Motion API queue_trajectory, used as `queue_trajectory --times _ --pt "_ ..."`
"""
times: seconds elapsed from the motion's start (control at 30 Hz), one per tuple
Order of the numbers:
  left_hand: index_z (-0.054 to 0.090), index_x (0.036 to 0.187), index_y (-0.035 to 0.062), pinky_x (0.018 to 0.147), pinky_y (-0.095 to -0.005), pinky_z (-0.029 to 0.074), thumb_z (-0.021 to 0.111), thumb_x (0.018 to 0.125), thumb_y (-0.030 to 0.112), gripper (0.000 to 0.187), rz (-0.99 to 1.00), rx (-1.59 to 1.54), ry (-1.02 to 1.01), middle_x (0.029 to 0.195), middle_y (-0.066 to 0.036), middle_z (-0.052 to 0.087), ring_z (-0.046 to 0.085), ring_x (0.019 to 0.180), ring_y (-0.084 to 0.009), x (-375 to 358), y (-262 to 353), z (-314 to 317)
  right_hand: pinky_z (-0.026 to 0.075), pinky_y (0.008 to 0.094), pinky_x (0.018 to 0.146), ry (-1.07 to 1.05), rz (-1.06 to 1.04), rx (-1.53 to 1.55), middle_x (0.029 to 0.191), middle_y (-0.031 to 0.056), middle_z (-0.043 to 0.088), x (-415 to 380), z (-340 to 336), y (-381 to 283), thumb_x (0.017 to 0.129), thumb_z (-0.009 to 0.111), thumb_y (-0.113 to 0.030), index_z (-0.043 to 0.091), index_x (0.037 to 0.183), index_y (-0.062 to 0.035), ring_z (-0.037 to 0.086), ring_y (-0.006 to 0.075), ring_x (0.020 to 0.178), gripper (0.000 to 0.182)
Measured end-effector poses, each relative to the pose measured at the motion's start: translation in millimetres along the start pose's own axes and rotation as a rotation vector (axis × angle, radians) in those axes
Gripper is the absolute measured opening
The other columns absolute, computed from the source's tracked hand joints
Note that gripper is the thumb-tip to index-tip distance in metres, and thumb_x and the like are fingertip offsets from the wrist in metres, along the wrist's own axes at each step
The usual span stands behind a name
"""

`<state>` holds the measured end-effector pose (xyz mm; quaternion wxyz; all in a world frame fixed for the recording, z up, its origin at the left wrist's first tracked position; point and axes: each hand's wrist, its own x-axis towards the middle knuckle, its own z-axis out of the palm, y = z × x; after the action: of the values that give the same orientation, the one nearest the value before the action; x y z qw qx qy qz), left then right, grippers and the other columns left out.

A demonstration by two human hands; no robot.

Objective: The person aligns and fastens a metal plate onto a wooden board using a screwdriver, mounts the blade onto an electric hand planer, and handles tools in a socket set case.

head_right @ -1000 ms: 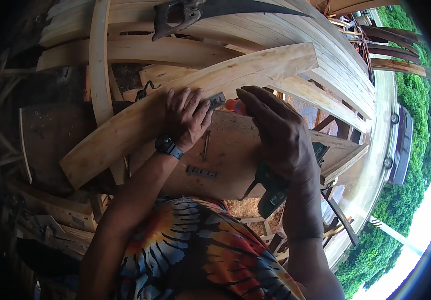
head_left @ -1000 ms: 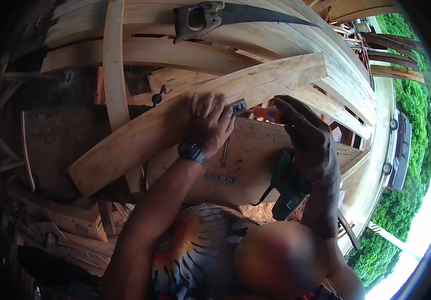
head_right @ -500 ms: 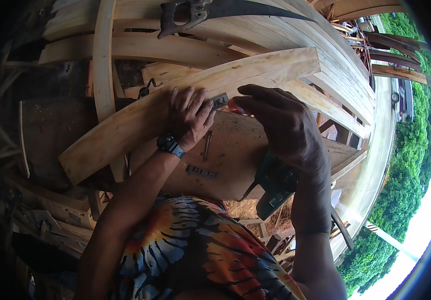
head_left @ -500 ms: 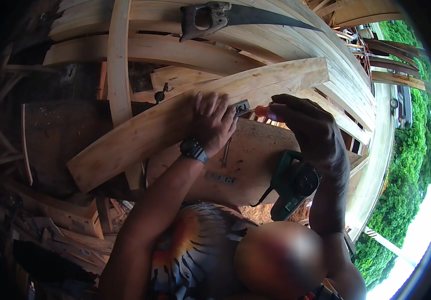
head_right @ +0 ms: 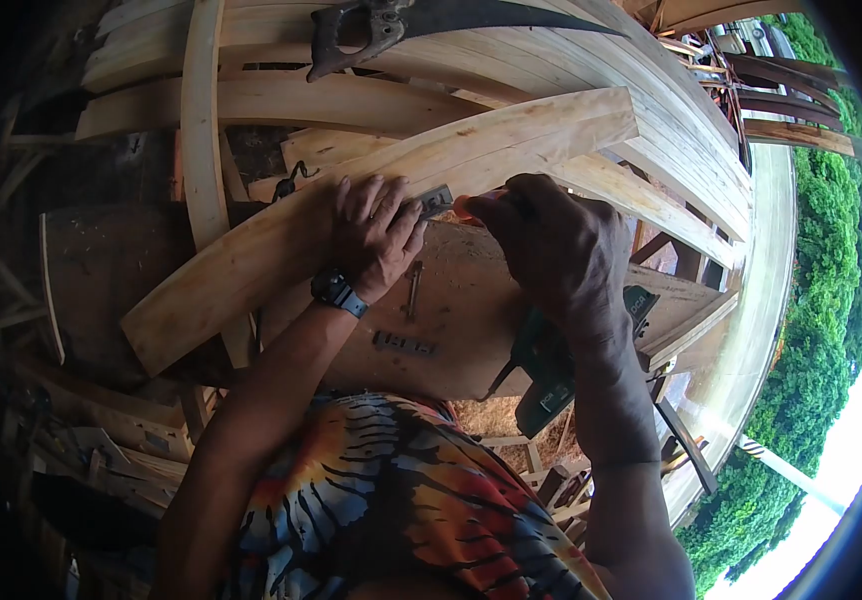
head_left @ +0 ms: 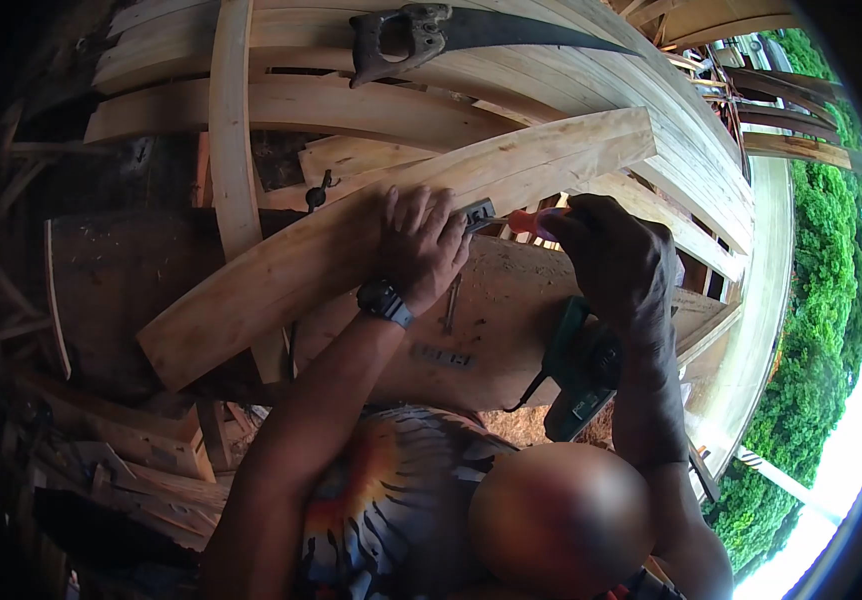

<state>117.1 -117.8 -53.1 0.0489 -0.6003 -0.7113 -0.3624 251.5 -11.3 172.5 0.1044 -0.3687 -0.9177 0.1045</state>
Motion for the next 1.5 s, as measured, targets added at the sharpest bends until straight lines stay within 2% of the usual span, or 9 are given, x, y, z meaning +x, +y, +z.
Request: queue_trajectory --times 0.1,0.2,0.33,0.43,0.63,0.83,1.03,1.13,1.5 --pt "0.080 0.105 0.0133 0.115 -0.0666 0.037 0.080 0.087 0.029 0.024 0.003 0.006 0.001 0.134 -0.010 0.069 0.057 0.131 -0.0359 -0.7 -0.1 0.7 0.059 0.0368 0.067 -0.005 -0.021 0.103 0.084 0.0063 0.079 1.6 -5.2 -5.3 0.089 0.086 -0.028 0.075 0.101 -0.0072 0.077 0.0241 0.074 0.027" --pt "0.080 0.109 0.0103 0.120 -0.0696 0.029 0.077 0.090 0.029 0.027 -0.004 -0.029 -0.020 0.137 -0.013 0.067 0.054 0.134 -0.0361 -1.9 -0.2 2.1 0.059 0.0382 0.069 -0.049 -0.036 0.147 0.085 0.0051 0.078 2.0 -7.0 -3.2 0.088 0.087 -0.027 0.074 0.104 -0.0079 0.077 0.0247 0.076 0.028" --pt "0.080 0.105 0.0134 0.116 -0.0668 0.037 0.080 0.087 0.030 0.025 0.005 0.010 0.007 0.134 -0.010 0.069 0.057 0.131 -0.0356 -1.3 -0.5 2.3 0.059 0.0403 0.069 -0.156 0.066 0.026 0.091 0.0063 0.078 -0.6 -11.6 -8.5 0.085 0.089 -0.025 0.074 0.107 -0.0065 0.077 0.0251 0.080 0.033" --pt "0.080 0.105 0.0135 0.116 -0.0670 0.036 0.080 0.087 0.030 0.024 0.000 0.004 0.014 0.134 -0.009 0.069 0.057 0.131 -0.0353 -0.8 -0.8 2.8 0.059 0.0408 0.068 -0.115 0.085 0.003 0.093 0.0076 0.078 1.1 -5.7 -8.9 0.084 0.089 -0.024 0.072 0.101 -0.0054 0.077 0.0263 0.079 0.030" --pt "0.079 0.106 0.0141 0.117 -0.0670 0.036 0.080 0.087 0.031 0.025 0.000 0.010 0.011 0.134 -0.009 0.069 0.057 0.131 -0.0348 -1.4 -0.3 2.7 0.057 0.0390 0.065 0.034 -0.076 0.140 0.085 0.0097 0.076 6.2 3.9 -7.0 0.087 0.088 -0.029 0.069 0.090 -0.0057 0.076 0.0267 0.073 0.030" --pt "0.079 0.106 0.0147 0.116 -0.0673 0.036 0.080 0.087 0.031 0.025 -0.001 0.011 0.023 0.134 -0.009 0.070 0.057 0.131 -0.0348 -1.5 -0.7 4.6 0.058 0.0384 0.067 -0.098 0.035 0.031 0.088 0.0104 0.075 1.6 -1.7 0.1 0.087 0.088 -0.026 0.074 0.101 -0.0041 0.077 0.0268 0.076 0.030" --pt "0.079 0.105 0.0148 0.116 -0.0677 0.036 0.079 0.087 0.031 0.024 -0.003 0.009 0.025 0.133 -0.009 0.070 0.057 0.131 -0.0350 -2.4 -1.4 5.9 0.059 0.0374 0.066 0.003 -0.180 0.150 0.089 0.0106 0.076 7.1 2.2 2.5 0.087 0.088 -0.024 0.074 0.101 -0.0042 0.077 0.0253 0.076 0.028" --pt "0.079 0.105 0.0148 0.116 -0.0680 0.036 0.079 0.087 0.030 0.024 -0.003 0.005 0.026 0.133 -0.009 0.070 0.058 0.131 -0.0351 -2.4 -1.3 6.0 0.060 0.0373 0.070 -0.095 -0.023 0.057 0.092 0.0102 0.076 4.1 -1.2 0.7 0.086 0.087 -0.018 0.074 0.104 -0.0051 0.078 0.0256 0.081 0.025" --pt "0.078 0.106 0.0141 0.116 -0.0680 0.036 0.079 0.087 0.030 0.025 0.001 0.002 0.027 0.133 -0.009 0.070 0.058 0.130 -0.0357 -2.5 -1.7 6.6 0.058 0.0375 0.069 -0.058 -0.069 0.114 0.088 0.0062 0.076 1.9 -3.1 -1.0 0.080 0.090 -0.015 0.073 0.103 -0.0064 0.076 0.0233 0.078 0.030"
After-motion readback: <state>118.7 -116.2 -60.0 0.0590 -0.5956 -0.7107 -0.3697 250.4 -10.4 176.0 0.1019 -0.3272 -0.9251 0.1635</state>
